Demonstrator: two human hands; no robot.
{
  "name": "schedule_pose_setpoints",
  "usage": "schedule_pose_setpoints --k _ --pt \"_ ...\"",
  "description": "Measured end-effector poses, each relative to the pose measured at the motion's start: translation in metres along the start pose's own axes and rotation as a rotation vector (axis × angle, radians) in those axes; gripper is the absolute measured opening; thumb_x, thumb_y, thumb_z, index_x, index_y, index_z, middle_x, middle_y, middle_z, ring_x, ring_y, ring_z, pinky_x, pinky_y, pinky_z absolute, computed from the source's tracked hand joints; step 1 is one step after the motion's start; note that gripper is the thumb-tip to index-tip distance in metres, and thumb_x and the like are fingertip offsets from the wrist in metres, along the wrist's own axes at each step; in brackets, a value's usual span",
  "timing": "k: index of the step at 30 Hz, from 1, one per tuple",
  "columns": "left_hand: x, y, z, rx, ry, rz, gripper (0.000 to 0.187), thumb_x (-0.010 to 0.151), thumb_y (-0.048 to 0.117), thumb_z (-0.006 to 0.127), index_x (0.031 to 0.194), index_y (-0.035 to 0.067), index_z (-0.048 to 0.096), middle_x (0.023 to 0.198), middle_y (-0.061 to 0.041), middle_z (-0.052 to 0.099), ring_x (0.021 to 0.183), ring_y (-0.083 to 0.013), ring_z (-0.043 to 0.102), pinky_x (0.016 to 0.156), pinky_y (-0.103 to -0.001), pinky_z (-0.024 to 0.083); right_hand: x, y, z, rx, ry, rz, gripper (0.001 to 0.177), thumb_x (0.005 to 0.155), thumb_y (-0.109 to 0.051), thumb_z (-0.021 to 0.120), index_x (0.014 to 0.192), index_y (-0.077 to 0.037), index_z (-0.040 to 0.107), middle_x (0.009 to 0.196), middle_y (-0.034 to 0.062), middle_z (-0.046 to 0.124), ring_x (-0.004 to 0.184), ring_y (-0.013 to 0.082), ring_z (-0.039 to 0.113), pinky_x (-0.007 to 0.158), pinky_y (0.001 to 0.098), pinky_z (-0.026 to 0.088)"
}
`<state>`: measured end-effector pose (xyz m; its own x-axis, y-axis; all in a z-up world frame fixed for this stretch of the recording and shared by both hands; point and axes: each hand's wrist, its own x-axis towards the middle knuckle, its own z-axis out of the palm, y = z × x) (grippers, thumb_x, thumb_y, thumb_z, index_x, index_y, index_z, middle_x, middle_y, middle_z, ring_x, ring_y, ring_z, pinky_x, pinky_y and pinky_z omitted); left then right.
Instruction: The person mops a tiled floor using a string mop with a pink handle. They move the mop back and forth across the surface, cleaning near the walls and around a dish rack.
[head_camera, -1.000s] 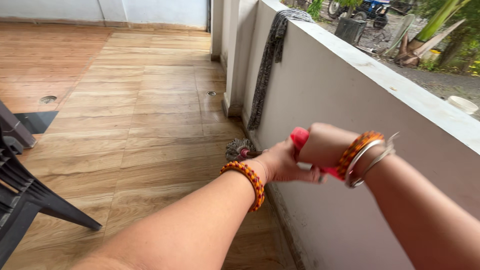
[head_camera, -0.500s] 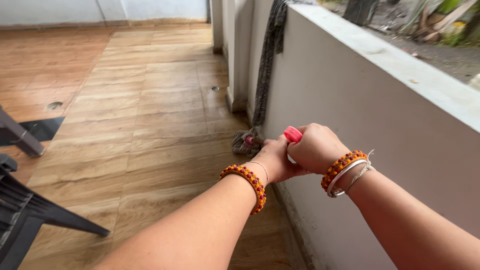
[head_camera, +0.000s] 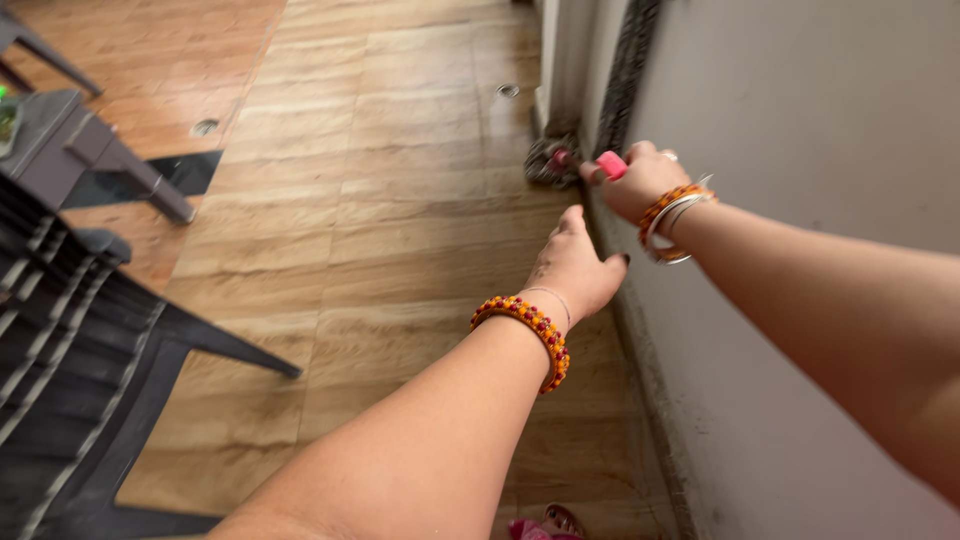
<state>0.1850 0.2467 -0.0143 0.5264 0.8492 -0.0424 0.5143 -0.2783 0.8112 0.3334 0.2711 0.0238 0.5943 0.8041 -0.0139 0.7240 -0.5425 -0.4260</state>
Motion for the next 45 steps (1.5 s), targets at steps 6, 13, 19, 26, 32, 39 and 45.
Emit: schedule_pose_setpoints --k 6,13,19,26,32,39,45 --pt "-0.003 -0.007 -0.014 0.007 0.012 -0.134 0.09 0.086 0.03 0.072 0.157 0.011 0.019 0.159 -0.016 0.036 0.142 -0.0334 0.044 0.114 -0.043 0.039 0.029 -0.01 -0.006 0.001 -0.232 0.034 0.066 0.09 -0.067 0.063 0.108 -0.003 0.064 0.093 0.0167 0.074 0.081 0.0265 0.074 0.072 0.0426 0.059" --pt "-0.038 0.014 -0.025 0.009 -0.078 -0.094 0.089 0.087 0.025 0.07 0.157 0.011 0.017 0.155 -0.017 0.042 0.139 -0.0323 0.048 0.114 -0.04 0.041 -0.019 -0.031 -0.027 -0.13 -0.216 0.179 0.074 0.08 -0.072 0.074 0.077 0.0 0.06 0.07 0.0107 0.066 0.061 0.0206 0.061 0.06 0.0371 0.054" --pt "-0.103 0.025 -0.039 0.017 -0.157 -0.029 0.088 0.085 0.007 0.063 0.159 0.016 0.017 0.142 -0.016 0.057 0.132 -0.0298 0.057 0.108 -0.039 0.048 -0.134 -0.03 -0.042 -0.001 -0.214 0.22 0.062 0.087 -0.06 0.07 0.079 0.0 0.061 0.069 0.0119 0.067 0.058 0.0208 0.063 0.057 0.0359 0.055" --pt "-0.19 0.019 -0.011 0.027 -0.258 0.084 0.078 0.088 0.007 0.064 0.155 0.018 0.025 0.139 -0.016 0.06 0.132 -0.031 0.058 0.109 -0.041 0.047 -0.269 -0.019 -0.049 0.094 -0.164 0.298 0.042 0.094 -0.038 0.067 0.086 0.003 0.065 0.074 0.013 0.069 0.061 0.0198 0.062 0.056 0.0359 0.052" --pt "-0.265 0.035 -0.009 -0.005 -0.323 0.1 0.074 0.09 0.014 0.067 0.152 0.026 0.03 0.134 -0.011 0.062 0.126 -0.0285 0.06 0.105 -0.041 0.049 -0.358 -0.008 -0.068 0.07 -0.168 0.325 0.032 0.094 -0.026 0.061 0.085 0.004 0.068 0.075 0.0144 0.073 0.062 0.0201 0.067 0.059 0.0356 0.055" --pt "-0.33 0.07 0.009 -0.017 -0.435 0.146 0.062 0.09 0.008 0.066 0.144 0.017 0.038 0.128 -0.008 0.067 0.113 -0.0241 0.07 0.094 -0.037 0.056 -0.438 0.017 -0.109 0.021 -0.179 0.347 0.024 0.094 -0.015 0.057 0.085 0.004 0.068 0.072 0.013 0.072 0.062 0.0214 0.068 0.059 0.0389 0.056" --pt "-0.4 0.08 0.05 0.044 -0.381 0.215 0.047 0.091 0.012 0.069 0.135 0.012 0.05 0.122 -0.01 0.07 0.113 -0.0255 0.069 0.096 -0.035 0.055 -0.533 0.046 -0.135 -0.028 -0.207 0.394 0.031 0.097 -0.026 0.062 0.084 0.002 0.069 0.072 0.0105 0.071 0.062 0.0201 0.067 0.061 0.0377 0.055"
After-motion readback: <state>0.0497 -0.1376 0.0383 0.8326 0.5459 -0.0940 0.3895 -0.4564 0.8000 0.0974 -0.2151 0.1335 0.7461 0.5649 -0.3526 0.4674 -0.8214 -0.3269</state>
